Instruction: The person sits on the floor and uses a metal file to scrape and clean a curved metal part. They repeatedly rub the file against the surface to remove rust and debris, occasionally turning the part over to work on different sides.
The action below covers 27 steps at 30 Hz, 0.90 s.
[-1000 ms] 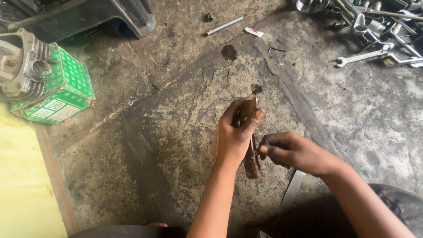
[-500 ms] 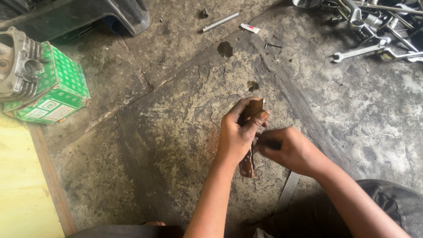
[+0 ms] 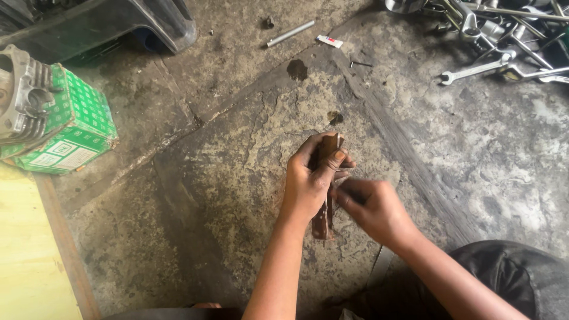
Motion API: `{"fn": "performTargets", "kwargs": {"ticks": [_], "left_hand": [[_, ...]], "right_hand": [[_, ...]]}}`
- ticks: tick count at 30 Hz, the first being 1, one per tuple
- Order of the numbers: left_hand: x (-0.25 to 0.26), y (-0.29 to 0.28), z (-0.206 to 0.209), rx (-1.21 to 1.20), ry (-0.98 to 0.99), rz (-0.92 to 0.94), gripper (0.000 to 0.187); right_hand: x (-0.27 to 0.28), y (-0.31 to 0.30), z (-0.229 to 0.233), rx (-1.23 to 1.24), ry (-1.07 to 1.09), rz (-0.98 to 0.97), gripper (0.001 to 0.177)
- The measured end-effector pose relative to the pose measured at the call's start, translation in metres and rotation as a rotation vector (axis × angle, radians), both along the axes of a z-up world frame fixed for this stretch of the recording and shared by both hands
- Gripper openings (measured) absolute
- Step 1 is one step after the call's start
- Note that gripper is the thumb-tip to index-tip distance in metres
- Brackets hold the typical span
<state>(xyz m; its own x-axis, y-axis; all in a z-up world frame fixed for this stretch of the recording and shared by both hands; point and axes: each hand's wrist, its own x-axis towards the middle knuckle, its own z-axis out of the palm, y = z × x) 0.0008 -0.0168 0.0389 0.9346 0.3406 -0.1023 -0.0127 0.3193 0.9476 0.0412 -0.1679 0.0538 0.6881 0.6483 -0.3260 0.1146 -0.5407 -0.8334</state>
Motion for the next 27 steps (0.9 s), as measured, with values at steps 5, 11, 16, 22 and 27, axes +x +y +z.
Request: {"fn": "performTargets", "kwargs": {"ticks": [5,11,16,22,27], "left_hand": [[-0.002,0.003,0.004,0.123,0.05,-0.053,0.035],[-0.001,0.004,0.008,0.027,0.052,-0.074,0.032],[-0.001,0.005,-0.001,0.029,-0.032,-0.078,0.037],[-0.004,0.008,0.007,0.073,0.014,-0.062,0.04],[-0.005,0.006,0.01,0.166,-0.076,-0.046,0.038]], "right_hand": [[0.0,0.001,-0.001,-0.164,0.096,0.104,0.017],[-0.02,0.002,-0.004,-0.084,-0.033,-0.07,0.017],[-0.004,0.001,-0.008,0.021,0.051,-0.05,0.02],[-0.025,0.004,0.003,-0.053,0.0,-0.071,0.025],[-0.01,0.009,-0.008,0.0,0.02,-0.142,0.024]]}}
